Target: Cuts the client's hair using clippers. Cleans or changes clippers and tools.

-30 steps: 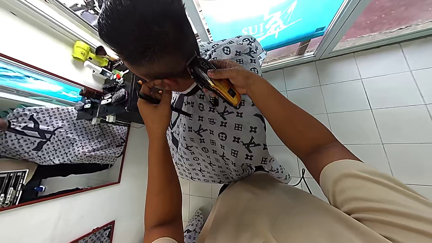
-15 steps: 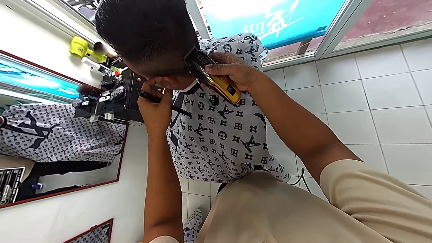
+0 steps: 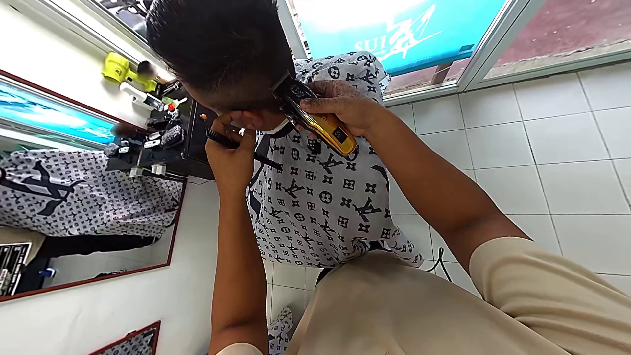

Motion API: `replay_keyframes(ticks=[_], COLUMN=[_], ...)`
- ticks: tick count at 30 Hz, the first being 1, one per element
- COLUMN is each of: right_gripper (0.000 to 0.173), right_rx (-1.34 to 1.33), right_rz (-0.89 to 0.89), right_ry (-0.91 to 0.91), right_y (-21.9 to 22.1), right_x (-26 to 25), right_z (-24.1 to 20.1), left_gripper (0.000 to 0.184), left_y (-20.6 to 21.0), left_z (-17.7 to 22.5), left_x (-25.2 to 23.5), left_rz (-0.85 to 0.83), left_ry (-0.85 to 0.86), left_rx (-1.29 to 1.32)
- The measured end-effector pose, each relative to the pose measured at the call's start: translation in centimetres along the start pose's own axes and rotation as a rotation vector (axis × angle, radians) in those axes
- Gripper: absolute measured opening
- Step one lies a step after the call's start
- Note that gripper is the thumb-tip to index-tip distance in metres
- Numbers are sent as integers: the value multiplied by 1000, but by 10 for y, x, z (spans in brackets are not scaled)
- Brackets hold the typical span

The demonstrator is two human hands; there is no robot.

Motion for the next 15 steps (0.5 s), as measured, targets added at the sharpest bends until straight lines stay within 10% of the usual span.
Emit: replay_keyframes(ticks=[4, 9, 15], right_gripper=[26, 35, 53], right_rx=[7, -221, -472], right_rz=[15, 133, 336], right_ry=[-83, -77, 164], right_y=[9, 1, 12], right_x=[3, 39, 81], right_z=[-16, 17, 64], left_gripper=[27, 20, 14], left_y=[-8, -28, -30], left_z=[4, 35, 31], left_x=[0, -12, -34], left_rz=[56, 86, -127], left_ry=[8, -205, -144], left_rx=[76, 781, 513])
Point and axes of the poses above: each hand's wrist, its own x-axis away from the middle knuckle, its own y-axis out of the palm, z = x × y, the point moved 8 cm from there along -x, towards the middle knuckle, and after that the axes turned 3 degrees about y, right-handed, at the moved point
